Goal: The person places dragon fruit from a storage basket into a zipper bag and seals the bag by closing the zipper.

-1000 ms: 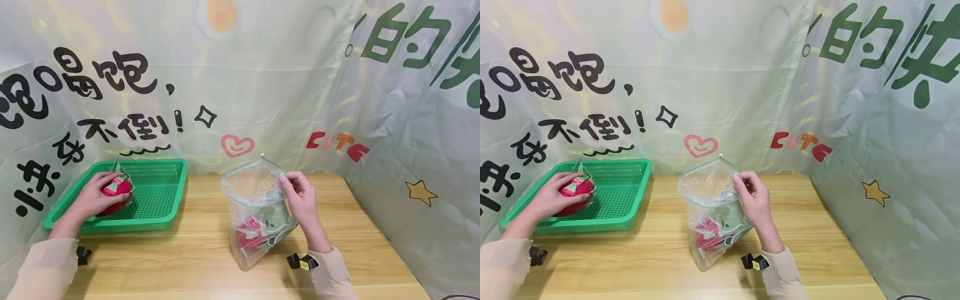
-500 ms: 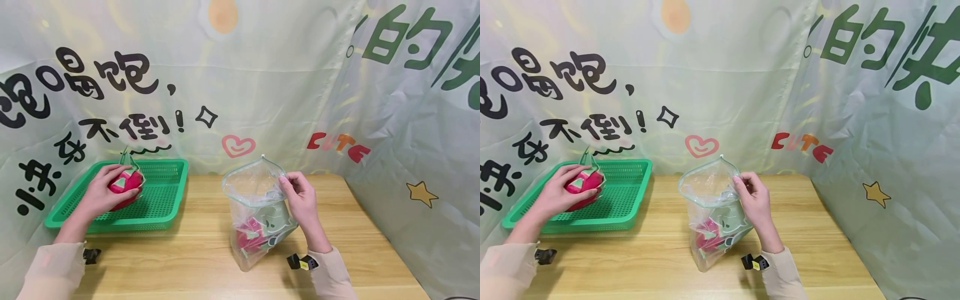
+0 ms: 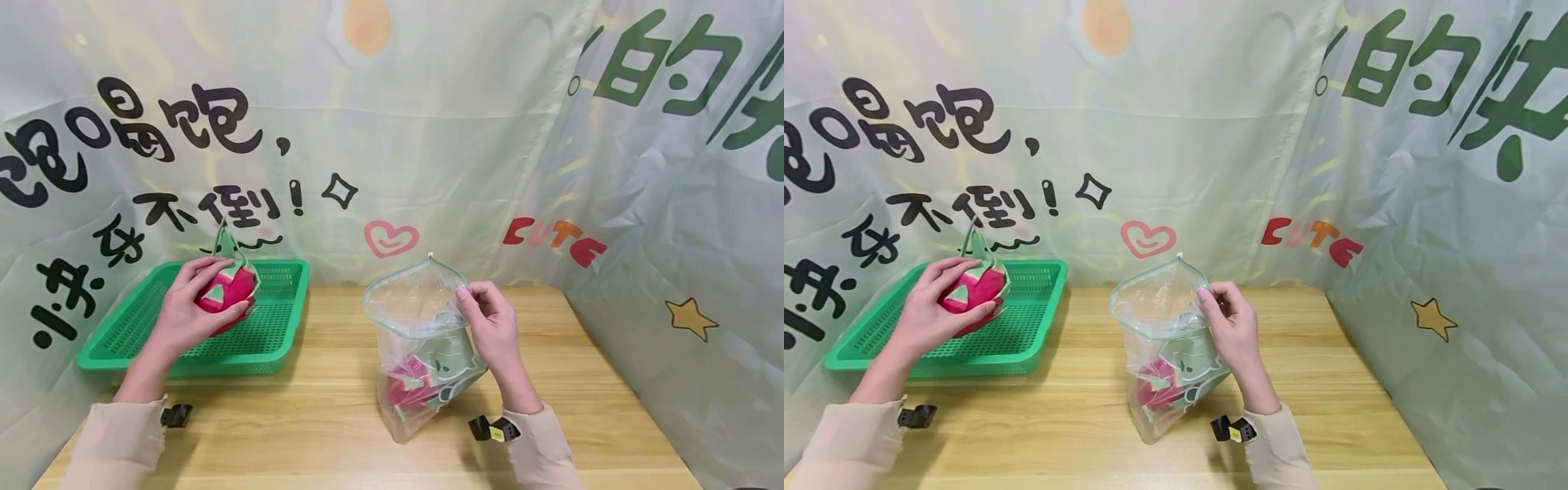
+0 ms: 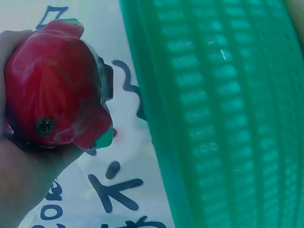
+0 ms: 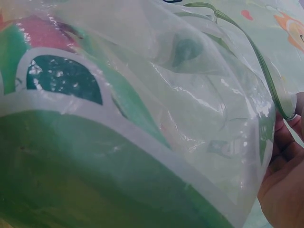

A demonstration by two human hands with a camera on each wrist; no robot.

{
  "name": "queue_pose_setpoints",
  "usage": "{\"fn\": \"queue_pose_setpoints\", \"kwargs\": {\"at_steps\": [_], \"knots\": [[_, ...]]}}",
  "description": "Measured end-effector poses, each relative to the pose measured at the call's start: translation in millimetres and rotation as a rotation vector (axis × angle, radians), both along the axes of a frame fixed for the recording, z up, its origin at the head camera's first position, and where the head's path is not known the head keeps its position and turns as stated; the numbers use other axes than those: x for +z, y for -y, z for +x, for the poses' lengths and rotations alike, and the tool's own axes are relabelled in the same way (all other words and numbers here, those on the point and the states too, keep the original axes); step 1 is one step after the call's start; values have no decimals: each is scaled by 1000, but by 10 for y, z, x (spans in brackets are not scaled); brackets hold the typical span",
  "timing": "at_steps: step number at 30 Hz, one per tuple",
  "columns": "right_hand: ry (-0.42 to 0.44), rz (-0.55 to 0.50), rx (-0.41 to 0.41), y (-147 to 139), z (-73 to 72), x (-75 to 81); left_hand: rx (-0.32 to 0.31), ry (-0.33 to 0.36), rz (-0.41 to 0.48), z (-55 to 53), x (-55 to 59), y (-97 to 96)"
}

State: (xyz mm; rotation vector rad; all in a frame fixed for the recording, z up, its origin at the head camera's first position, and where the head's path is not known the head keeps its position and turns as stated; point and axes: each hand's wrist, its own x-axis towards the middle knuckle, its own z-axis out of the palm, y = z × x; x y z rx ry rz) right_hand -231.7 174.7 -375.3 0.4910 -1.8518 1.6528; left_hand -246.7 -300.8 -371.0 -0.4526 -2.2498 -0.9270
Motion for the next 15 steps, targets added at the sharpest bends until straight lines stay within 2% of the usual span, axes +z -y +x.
{"fn": "queue_pose_setpoints", "kwargs": {"at_steps": [3,10,15], "knots": [[2,1,1,-3,2,-2,-8,-17,35,-2,7,-100],[3,1,-1,0,3,-1,-70,-36,142,21,48,-365],[-8,4,5,1,-4,-5,-131,-74,188,161,213,-656]]}}
